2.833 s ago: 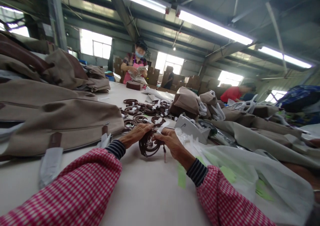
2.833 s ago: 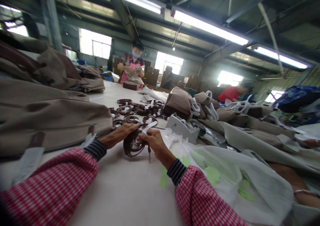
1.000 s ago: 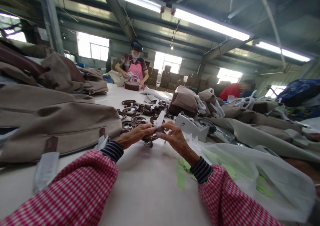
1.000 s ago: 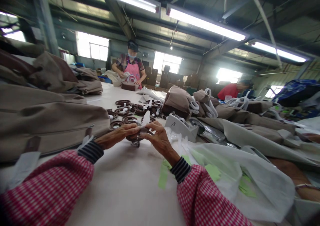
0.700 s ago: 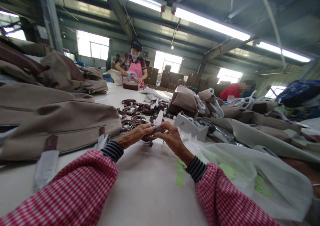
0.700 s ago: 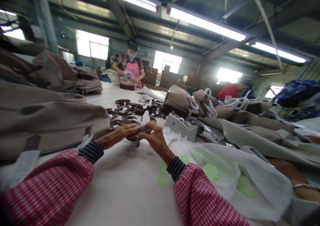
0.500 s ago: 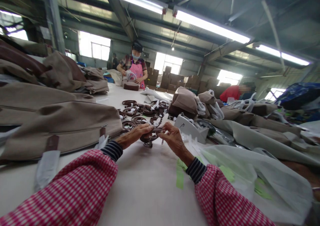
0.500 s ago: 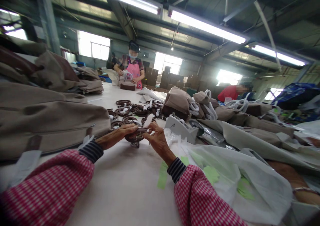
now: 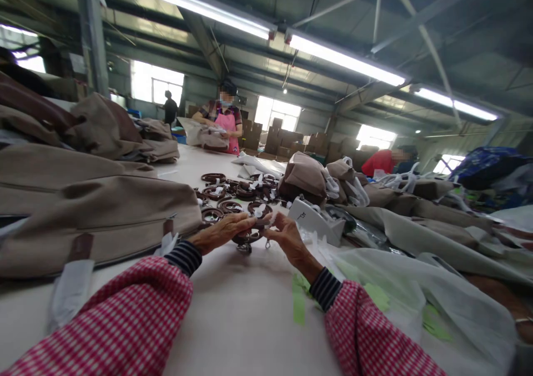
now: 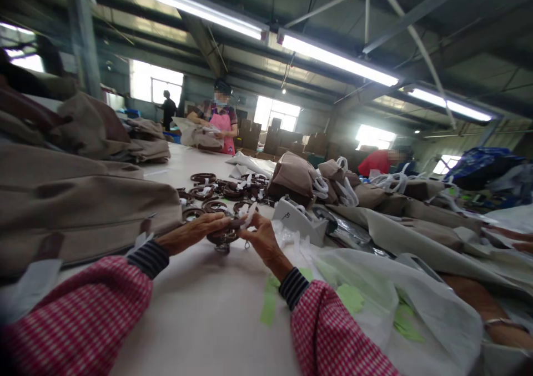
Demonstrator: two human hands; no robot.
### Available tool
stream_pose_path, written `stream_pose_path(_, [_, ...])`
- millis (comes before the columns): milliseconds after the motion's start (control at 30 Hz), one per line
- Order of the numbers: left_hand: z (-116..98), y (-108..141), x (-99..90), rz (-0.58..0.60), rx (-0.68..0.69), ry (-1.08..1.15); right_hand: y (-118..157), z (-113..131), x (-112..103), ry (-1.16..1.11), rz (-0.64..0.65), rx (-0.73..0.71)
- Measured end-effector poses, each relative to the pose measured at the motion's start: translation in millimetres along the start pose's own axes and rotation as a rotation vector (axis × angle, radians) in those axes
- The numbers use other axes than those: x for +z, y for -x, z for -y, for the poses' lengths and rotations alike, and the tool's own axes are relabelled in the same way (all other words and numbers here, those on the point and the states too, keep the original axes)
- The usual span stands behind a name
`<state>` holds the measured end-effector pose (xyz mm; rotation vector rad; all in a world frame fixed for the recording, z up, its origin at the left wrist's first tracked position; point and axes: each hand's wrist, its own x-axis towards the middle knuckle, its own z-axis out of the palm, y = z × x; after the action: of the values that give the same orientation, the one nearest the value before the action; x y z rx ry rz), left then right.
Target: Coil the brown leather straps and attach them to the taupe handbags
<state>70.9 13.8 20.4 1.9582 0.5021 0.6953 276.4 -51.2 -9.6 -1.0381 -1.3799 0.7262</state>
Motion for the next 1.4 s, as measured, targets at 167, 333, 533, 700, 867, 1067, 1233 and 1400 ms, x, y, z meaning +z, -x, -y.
stream_pose_path(167, [-1.6, 0.3, -2.1, 0.031, 0.002, -0.096, -0.6, -4.6, -4.4, -0.053, 0.052, 0.049])
stream_pose_path(333, [-3.1, 0.3, 0.5, -0.007, -0.056, -0.123, 2.6, -0.5, -4.8, -0.055, 0.066, 0.055])
stream_pose_path(533, [12.2, -5.0, 1.1, -0.077, -0.111, -0.038, 4.8, -2.5, -3.6, -0.026, 0.071, 0.021])
stream_pose_path(700, [16.9, -5.7, -1.2, -0.102, -0.113, 0.013, 2.6, -5.1, 0.5, -0.078, 0.089, 0.071])
stream_pose_path(867, [21.0, -6.1, 1.8, -0.149, -0.133, 0.057, 1.1, -7.0, 2.8, -0.050, -0.031, 0.052])
stream_pose_path(1067, [30.4, -11.8, 10.7, -0.269, -0.192, 0.159, 4.3, -2.6, -0.9, 0.468, -0.347, -0.323])
stream_pose_path(1233, [26.9, -9.0, 20.1, -0.259, -0.160, 0.300, 6.9, -3.6, 5.3, 0.606, -0.128, -0.387])
stream_pose_path(1400, [19.4, -8.3, 24.1, -0.256, -0.155, 0.382, 0.5, -8.1, 4.8, 0.351, -0.005, -0.248])
